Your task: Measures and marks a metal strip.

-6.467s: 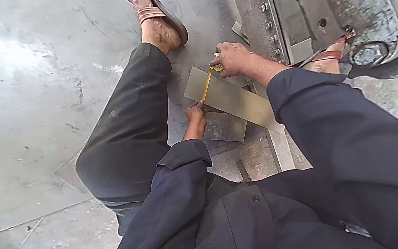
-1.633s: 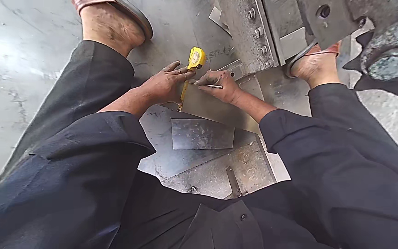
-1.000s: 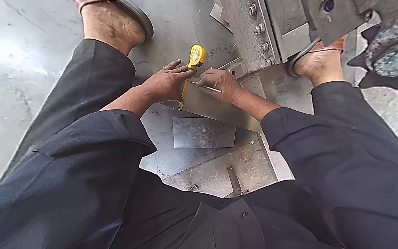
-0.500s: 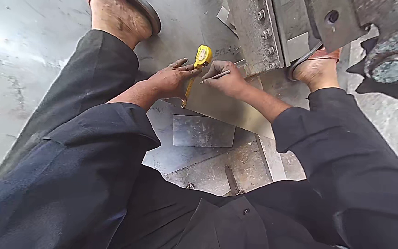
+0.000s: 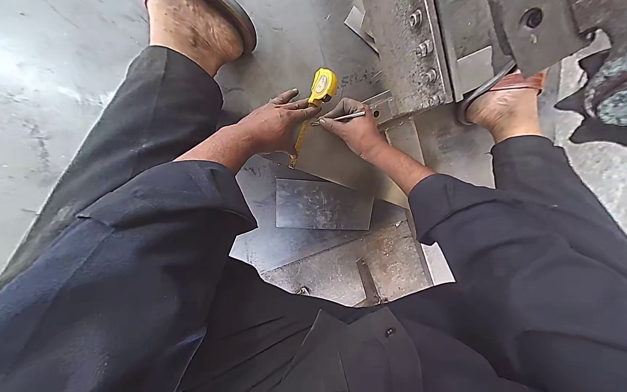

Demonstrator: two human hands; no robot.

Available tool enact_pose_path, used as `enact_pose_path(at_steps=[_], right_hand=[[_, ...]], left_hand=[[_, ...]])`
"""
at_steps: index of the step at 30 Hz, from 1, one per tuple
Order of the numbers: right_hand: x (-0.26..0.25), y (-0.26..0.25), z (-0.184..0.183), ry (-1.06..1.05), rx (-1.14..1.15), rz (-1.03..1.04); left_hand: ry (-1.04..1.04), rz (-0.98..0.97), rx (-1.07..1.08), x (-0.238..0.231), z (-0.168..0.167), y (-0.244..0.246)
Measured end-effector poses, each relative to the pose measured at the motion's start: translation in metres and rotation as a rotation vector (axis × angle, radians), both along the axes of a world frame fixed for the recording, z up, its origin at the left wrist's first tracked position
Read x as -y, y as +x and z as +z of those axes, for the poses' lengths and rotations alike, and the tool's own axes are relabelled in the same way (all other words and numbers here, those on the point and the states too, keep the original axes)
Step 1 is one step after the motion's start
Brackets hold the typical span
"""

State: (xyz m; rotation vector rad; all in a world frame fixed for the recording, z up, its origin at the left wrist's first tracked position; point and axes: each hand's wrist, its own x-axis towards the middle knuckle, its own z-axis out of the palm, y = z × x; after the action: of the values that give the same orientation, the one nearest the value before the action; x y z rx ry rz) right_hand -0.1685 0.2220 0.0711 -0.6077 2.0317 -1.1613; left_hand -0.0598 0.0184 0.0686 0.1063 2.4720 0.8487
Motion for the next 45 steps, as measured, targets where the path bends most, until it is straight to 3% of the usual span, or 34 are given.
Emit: enact_pose_path(at_steps=[4, 10, 12, 15, 16, 18, 21, 25, 28, 31, 36, 41, 45], right_hand=[[0.0, 0.002, -0.004, -0.027, -0.053, -0.004], [0.006, -0.003, 0.007, 0.064, -0.256, 0.212], [0.016, -0.009, 0.027, 0.229, -0.333, 0.362], [0.038, -0.02, 0.098, 0.753, -0.382, 0.703], [0.032, -0.024, 0.111, 0.77, -0.383, 0.708], [-0.001, -0.03, 0.119, 0.605, -0.252, 0.644], [-0.066, -0.033, 0.102, 0.398, -0.074, 0.454], [-0.109, -0.022, 0.086, 0.366, -0.285, 0.356], [-0.092, -0.008, 0.082, 0.22, -0.601, 0.423], [-0.038, -0.004, 0.076, 0.092, -0.811, 0.494], [0.038, -0.017, 0.059, 0.4, -0.624, 0.79], [0.023, -0.013, 0.027, 0.43, -0.621, 0.795], [0.006, -0.011, 0.029, 0.344, -0.743, 0.817]], left_hand=[[-0.009, -0.008, -0.002, -0.001, 0.001, -0.002], [-0.018, -0.007, 0.002, -0.001, 0.002, -0.001], [0.002, 0.019, 0.018, -0.002, 0.003, -0.001], [-0.008, 0.018, 0.03, -0.006, 0.004, -0.002], [-0.025, 0.018, 0.037, -0.007, 0.005, -0.005], [-0.039, 0.038, 0.061, -0.011, 0.009, -0.005], [-0.101, 0.029, 0.059, -0.016, 0.013, -0.002], [-0.185, 0.064, 0.014, -0.026, 0.022, 0.001], [-0.211, 0.136, -0.033, -0.039, 0.026, 0.009], [-0.219, 0.215, -0.038, -0.054, 0.032, 0.018], [-0.239, 0.266, 0.046, -0.072, 0.046, 0.027], [-0.286, 0.235, -0.056, -0.071, 0.025, 0.035], [-0.298, 0.196, -0.132, -0.079, 0.028, 0.042]])
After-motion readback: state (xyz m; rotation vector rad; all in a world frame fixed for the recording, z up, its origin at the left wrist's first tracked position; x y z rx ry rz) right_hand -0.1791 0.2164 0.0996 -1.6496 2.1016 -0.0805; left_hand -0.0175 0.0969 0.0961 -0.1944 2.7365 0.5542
